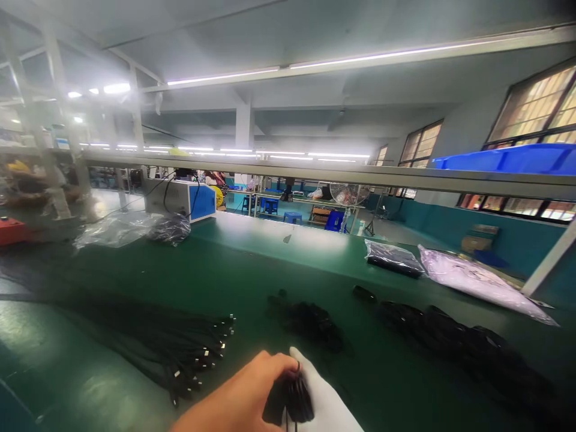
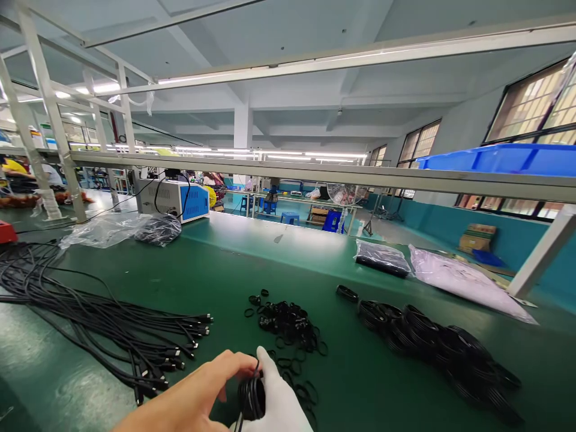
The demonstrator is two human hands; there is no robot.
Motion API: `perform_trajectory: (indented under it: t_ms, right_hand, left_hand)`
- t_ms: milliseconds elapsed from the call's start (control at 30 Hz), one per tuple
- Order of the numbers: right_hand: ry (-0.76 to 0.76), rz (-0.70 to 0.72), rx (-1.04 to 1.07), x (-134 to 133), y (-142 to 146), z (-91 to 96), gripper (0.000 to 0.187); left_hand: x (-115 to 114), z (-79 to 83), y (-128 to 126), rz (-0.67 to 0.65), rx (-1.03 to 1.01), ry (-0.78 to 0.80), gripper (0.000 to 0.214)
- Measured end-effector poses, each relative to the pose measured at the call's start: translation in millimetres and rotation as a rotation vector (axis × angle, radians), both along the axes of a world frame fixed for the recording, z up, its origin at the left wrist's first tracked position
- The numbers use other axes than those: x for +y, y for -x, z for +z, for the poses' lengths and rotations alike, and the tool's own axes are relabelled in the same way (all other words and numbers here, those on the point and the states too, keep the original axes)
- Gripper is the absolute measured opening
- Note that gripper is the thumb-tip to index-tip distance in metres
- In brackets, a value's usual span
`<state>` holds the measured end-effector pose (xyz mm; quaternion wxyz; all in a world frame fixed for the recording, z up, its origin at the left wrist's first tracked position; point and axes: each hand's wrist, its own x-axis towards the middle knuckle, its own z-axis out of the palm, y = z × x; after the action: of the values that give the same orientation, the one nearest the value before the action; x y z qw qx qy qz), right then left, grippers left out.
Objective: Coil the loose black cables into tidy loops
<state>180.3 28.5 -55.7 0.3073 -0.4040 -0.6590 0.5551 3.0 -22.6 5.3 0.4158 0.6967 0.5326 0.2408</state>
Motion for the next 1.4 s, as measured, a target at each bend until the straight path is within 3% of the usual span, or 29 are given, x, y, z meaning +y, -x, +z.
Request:
perform_trajectory:
  t_ms: [133,233,333,433,533,600,667,733,833,933,1000,1067,1133,1267,1333,1400]
  right_hand:
    - [0.021,-0.034,0.106,6.2,3.5,-15.2,0.084]
    - [0.07,-0.052,0.086,6.6,6.9,-18.8,0.087]
    - [0.008,-0.043,0.06,-1.4,8.0,-4.9,0.08]
    - [-0.124,-0.042,-0.107,-11.0,7.5,20.2,0.052]
    - [-0.201,-0.073,-0.224,-16.7,5.8,39.6,0.023]
    - [-0.054,0.005,-0.013,-19.1,3.8,44.9,0.026]
    - [0.231,0.135,0.321,-21.2,1.7,45.3,0.033]
    - [0.438,0.176,0.541,-22.6,0.4,43.7,0.039]
    - [0.468,0.107,0.635,-23.3,1.1,41.5,0.038]
    - [0.415,0.149,0.654,-22.5,2.6,40.7,0.044]
    - [0.411,0.233,0.669,-20.8,1.9,40.1,0.054]
    - [0.436,0.305,0.652,-18.3,-0.4,38.6,0.053]
    - [0.46,0.325,0.58,-15.2,-2.9,35.5,0.05]
    - [0.427,0.217,0.496,-9.8,-3.7,24.3,0.057]
    - [0.442,0.194,0.52,-8.5,-1.6,18.0,0.053]
    - [0.561,0.182,0.613,-9.2,1.2,13.6,0.045]
  left_hand:
    - [-0.2,5.9,-11.1,0.02,-0.003,0.009,0.064]
    - [5.9,6.4,-16.6,0.063,0.175,-0.029,0.061]
    - [19.2,0.5,-7.3,-0.007,0.243,0.003,0.055]
    - [30.2,-8.5,7.6,-0.22,-0.003,0.143,0.032]
    - [28.8,-15.2,6.5,-0.13,-0.05,0.06,0.031]
    - [22.6,-17.1,-2.5,-0.025,0.069,-0.012,0.023]
    - [17.0,-16.1,-10.0,0.0,0.115,0.02,0.011]
    - [14.5,-11.1,-11.7,0.017,-0.011,0.161,0.008]
    - [15.1,2.3,-7.2,0.137,-0.418,0.339,0.012]
    - [14.3,12.9,-6.0,0.222,-0.742,0.289,0.02]
    - [12.2,15.0,-8.4,0.214,-0.814,0.245,0.022]
    - [9.8,15.1,-11.0,0.255,-0.763,0.161,0.021]
    - [7.7,15.7,-12.9,0.305,-0.577,-0.014,0.021]
    - [6.6,14.5,-18.1,0.137,-0.051,-0.404,0.04]
    - [8.2,8.5,-21.8,0.106,0.085,-0.472,0.044]
    - [10.6,-0.3,-24.4,0.168,0.08,-0.47,0.042]
